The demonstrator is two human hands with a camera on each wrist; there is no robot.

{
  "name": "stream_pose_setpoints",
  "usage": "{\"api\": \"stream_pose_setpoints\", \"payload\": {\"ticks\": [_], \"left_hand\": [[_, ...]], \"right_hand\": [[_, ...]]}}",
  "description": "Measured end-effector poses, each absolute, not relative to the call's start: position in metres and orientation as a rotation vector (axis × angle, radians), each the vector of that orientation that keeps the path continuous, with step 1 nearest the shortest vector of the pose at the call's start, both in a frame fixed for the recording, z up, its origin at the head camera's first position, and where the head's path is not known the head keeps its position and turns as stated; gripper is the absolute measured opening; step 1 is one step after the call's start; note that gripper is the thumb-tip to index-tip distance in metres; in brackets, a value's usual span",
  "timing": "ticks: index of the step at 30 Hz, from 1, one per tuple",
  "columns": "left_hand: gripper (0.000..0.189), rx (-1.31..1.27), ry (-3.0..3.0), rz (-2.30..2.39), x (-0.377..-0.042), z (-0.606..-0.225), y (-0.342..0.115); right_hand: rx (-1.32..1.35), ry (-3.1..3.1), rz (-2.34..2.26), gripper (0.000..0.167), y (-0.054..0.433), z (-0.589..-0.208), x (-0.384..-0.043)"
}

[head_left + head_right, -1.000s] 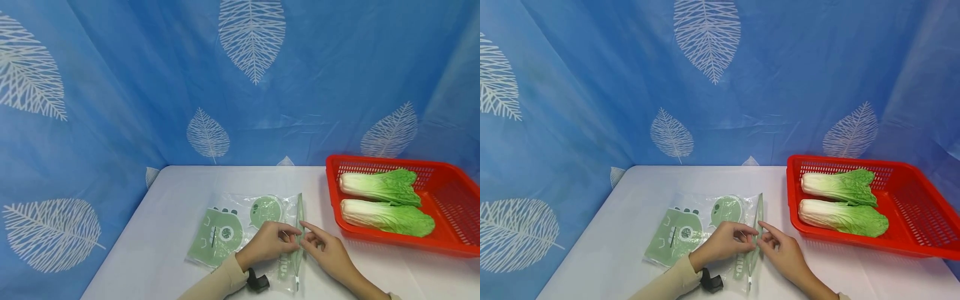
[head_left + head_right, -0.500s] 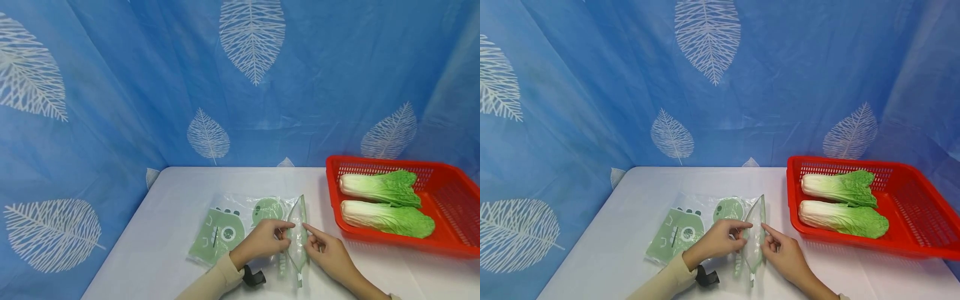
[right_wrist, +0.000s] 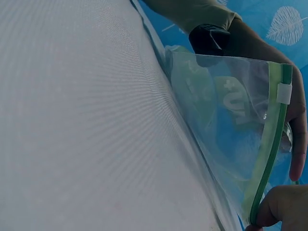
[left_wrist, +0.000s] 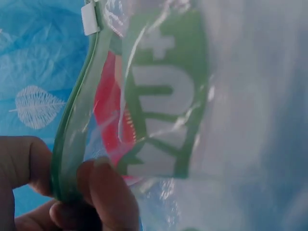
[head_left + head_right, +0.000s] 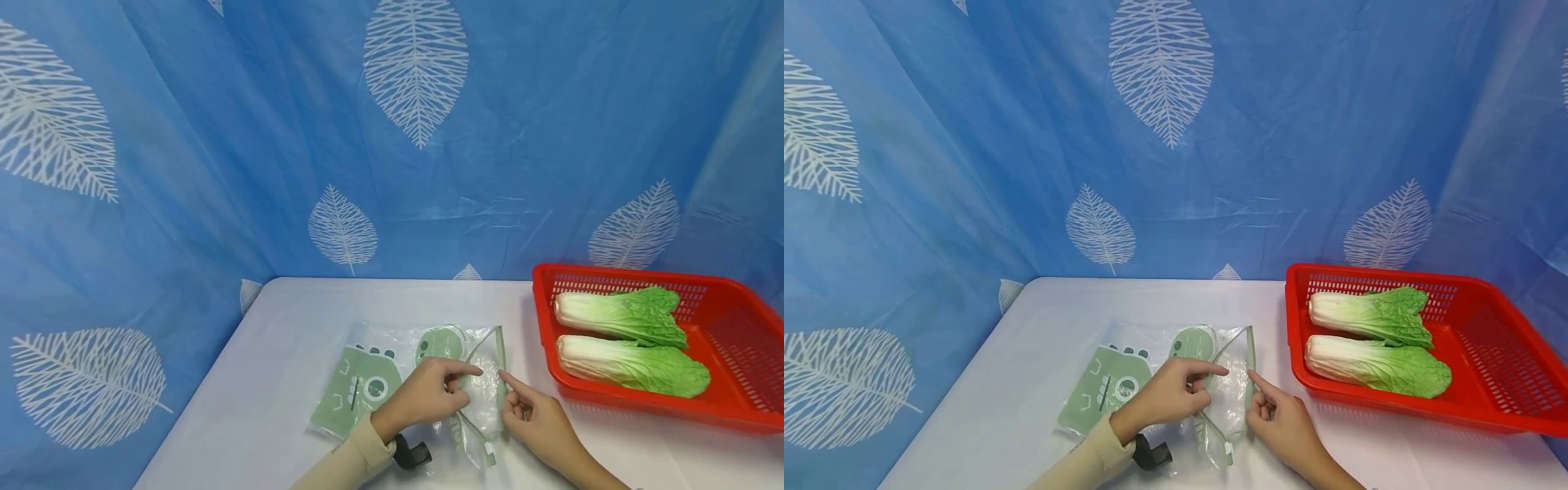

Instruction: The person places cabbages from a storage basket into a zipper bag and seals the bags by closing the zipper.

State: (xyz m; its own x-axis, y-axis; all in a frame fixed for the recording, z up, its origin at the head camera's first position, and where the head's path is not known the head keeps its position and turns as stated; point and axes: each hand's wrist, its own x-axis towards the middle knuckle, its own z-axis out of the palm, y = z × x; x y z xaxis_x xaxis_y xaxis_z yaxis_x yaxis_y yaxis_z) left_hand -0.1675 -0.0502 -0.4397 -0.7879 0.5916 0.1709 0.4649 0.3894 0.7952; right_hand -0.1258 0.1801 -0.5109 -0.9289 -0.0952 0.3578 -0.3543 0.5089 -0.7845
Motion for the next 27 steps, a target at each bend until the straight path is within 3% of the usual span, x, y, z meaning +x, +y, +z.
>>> {"api": "stream_pose_setpoints", "payload": {"ticks": [11, 18, 27], "left_hand": [[0.064, 0.859, 2.574, 1.294, -0.177, -0.430, -0.072], [0.070, 0.950, 2.688, 1.237, -0.176, -0.428, -0.072], [0.081, 1.094, 2.504, 0.834, -0.180, -0.432, -0.081]], "right_hand": [[0.345, -2.486, 1.452, 0.059, 0.182, -0.508, -0.126], [0.253, -2.505, 1.484, 0.062, 0.184, -0.505, -0.127], [0.232, -2.520, 1.510, 0.065, 0.185, -0.507, -0.127]]}}
